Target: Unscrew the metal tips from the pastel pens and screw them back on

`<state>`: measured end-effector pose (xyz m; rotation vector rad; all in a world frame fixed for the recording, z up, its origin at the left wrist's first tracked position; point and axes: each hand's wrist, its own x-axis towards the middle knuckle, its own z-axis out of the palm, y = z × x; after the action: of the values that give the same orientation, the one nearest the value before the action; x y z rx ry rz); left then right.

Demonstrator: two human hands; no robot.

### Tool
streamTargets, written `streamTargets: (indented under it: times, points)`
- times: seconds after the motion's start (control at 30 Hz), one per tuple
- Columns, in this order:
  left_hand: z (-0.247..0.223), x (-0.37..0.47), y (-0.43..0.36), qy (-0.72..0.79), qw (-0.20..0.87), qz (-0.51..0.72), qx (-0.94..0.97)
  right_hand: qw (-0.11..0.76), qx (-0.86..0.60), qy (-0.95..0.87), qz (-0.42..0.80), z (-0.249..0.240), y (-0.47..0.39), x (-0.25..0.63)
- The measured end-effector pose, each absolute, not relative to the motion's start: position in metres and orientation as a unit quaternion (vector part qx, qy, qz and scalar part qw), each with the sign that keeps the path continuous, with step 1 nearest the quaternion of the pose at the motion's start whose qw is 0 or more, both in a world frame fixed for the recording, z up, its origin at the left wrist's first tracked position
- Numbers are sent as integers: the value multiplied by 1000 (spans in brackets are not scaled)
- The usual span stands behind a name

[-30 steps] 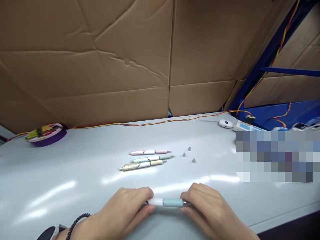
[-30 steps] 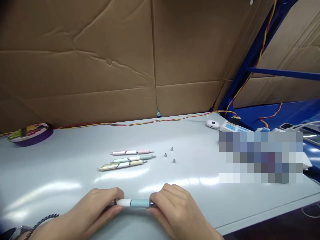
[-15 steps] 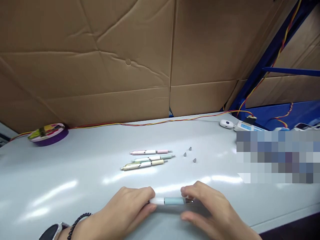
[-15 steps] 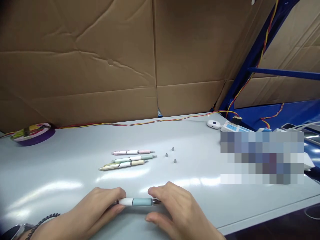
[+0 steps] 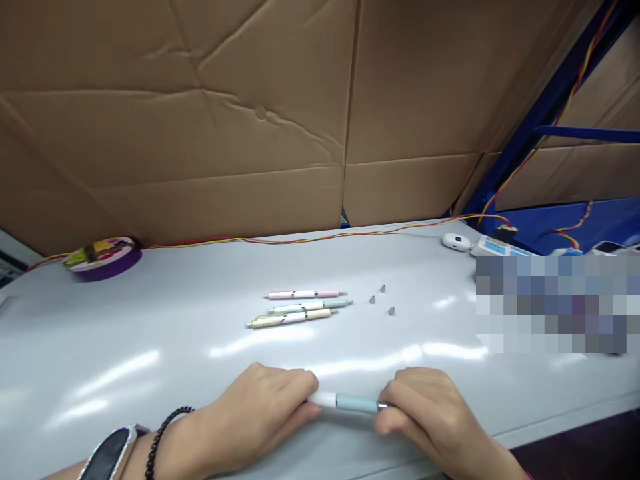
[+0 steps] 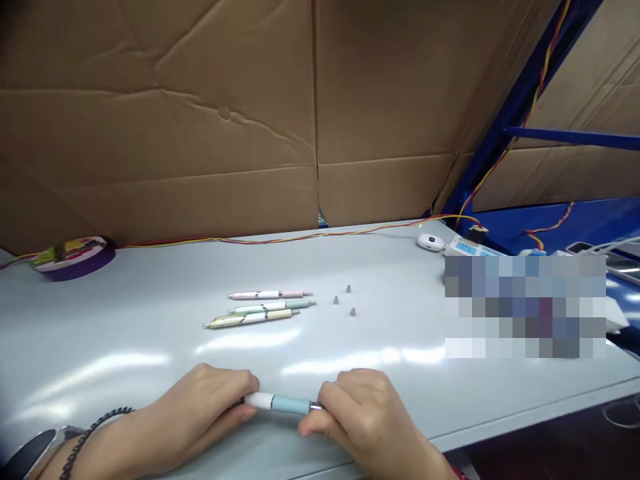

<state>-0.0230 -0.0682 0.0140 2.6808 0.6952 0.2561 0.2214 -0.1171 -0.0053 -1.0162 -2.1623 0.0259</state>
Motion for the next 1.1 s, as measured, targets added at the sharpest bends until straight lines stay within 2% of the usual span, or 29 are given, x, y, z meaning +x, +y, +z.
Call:
streamTargets:
  times: [0.1,0.4,0.63,0.87,1.1]
  points:
    - [15,-22,-73,263,205,94,938,356,-405,-842,11,1,-116,221]
    - [15,-26,-75,318,249,118,907,458,-391,-793,88,0,-117,226]
    - [14,-22,-74,299,239,110,917,384,-430,-816,47,-2,-120,223]
    - [13,-22,-72,315,247,111,910,424,-417,-797,106,-7,-121,229]
    - [12,-23,-74,309,236,105,915,380,-440,-808,95,-3,-120,226]
